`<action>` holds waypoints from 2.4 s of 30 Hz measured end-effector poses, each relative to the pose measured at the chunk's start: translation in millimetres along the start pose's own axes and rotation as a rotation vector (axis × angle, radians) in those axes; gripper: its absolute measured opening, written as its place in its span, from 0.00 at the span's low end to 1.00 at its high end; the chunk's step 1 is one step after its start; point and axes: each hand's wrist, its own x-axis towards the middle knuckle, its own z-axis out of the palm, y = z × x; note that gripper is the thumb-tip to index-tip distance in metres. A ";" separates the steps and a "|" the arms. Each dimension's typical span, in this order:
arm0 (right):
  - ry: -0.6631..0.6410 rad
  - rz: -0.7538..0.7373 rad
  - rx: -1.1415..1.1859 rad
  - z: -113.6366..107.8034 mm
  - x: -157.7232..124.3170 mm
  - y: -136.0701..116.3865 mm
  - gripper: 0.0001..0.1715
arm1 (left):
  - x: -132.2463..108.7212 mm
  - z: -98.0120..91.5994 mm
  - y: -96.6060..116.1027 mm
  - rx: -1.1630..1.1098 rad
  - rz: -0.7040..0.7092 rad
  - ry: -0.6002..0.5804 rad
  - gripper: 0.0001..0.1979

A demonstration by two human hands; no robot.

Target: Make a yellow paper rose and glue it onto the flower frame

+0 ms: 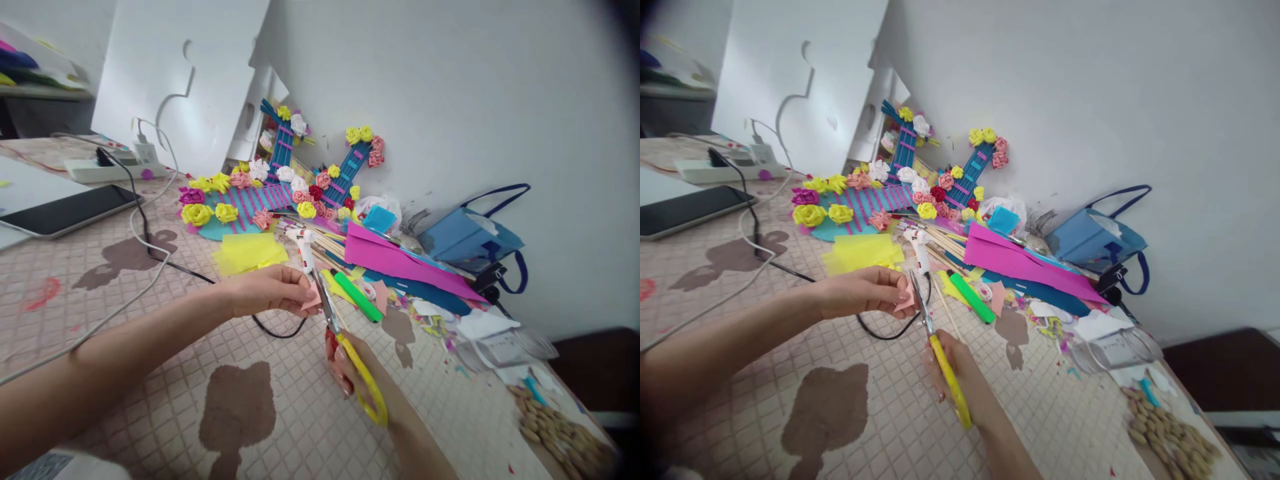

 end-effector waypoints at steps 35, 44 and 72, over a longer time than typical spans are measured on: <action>0.056 0.036 -0.027 -1.5 5.6 9.9 0.29 | -1.5 0.7 1.8 0.033 -0.024 0.037 0.11; 0.205 -0.013 0.324 5.1 9.8 4.3 0.20 | 1.4 14.3 -23.2 0.256 -0.048 0.006 0.12; 0.323 0.000 0.330 8.2 10.2 -0.4 0.13 | 5.0 26.6 -35.1 0.509 0.080 0.091 0.10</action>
